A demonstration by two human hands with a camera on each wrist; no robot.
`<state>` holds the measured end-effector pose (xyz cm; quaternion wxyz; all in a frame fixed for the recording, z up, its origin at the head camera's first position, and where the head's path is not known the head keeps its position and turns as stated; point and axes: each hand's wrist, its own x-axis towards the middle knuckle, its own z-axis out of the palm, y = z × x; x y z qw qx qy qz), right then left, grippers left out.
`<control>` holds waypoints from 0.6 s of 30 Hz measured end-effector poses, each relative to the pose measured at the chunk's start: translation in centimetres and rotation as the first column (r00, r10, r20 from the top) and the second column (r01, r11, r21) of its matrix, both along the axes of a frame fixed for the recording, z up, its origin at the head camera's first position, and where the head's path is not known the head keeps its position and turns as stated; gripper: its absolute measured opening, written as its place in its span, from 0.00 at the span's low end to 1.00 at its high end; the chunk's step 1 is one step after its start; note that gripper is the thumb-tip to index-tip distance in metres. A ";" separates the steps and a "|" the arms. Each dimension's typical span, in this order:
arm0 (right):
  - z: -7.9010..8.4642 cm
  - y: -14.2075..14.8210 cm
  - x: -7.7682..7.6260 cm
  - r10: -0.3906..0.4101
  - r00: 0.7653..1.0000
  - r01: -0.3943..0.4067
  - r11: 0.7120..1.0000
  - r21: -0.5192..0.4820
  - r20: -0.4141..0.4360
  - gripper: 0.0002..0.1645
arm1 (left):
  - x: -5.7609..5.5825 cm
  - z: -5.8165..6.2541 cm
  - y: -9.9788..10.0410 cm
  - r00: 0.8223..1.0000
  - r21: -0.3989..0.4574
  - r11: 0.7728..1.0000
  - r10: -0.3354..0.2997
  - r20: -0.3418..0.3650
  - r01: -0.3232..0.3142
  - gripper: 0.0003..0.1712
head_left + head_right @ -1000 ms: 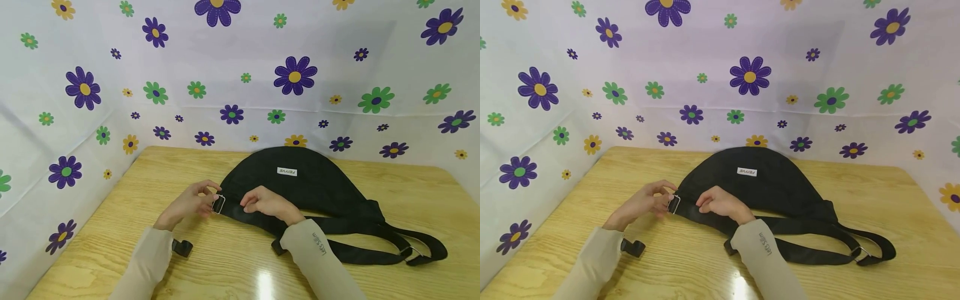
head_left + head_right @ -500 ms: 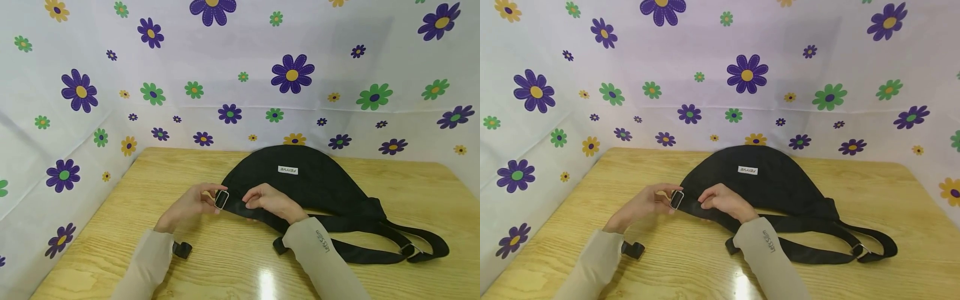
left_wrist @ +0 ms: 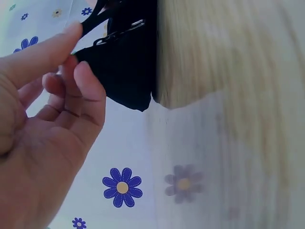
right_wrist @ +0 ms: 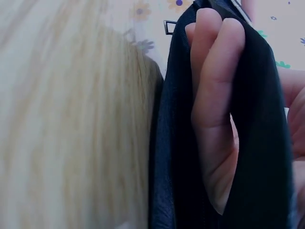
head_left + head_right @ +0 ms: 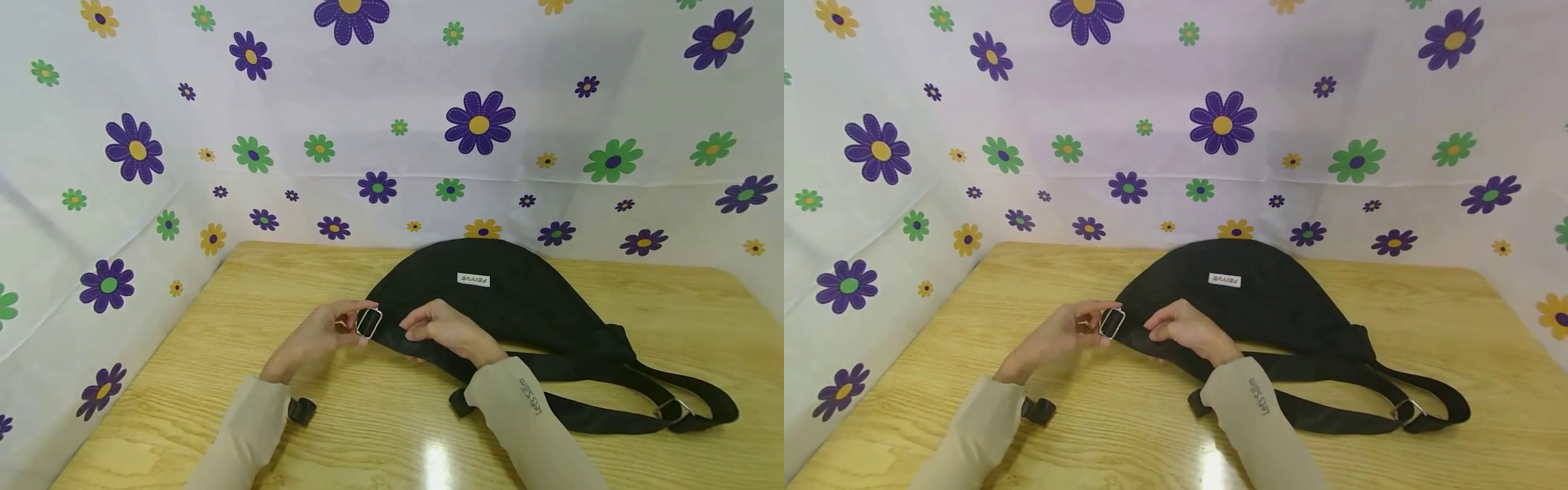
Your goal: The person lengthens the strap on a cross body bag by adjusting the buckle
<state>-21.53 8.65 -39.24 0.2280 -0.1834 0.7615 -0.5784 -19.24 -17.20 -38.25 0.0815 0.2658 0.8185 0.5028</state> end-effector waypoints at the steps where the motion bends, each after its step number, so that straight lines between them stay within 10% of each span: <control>1: 0.0 0.0 0.0 -0.005 1.000 0.005 1.000 0.000 0.002 0.16 | 0.0 0.0 0.1 1.000 -0.006 1.000 -0.001 -0.010 0.001 0.31; 10: 0.2 0.2 -0.1 -0.008 1.000 0.009 0.999 -0.031 0.022 0.16 | 0.0 -0.1 0.0 0.998 -0.013 1.000 0.009 -0.069 -0.010 0.31; 18: 0.1 0.1 0.0 -0.005 0.996 0.013 0.997 -0.077 0.092 0.16 | -0.4 0.0 -0.2 0.997 0.022 0.998 -0.061 0.049 0.060 0.31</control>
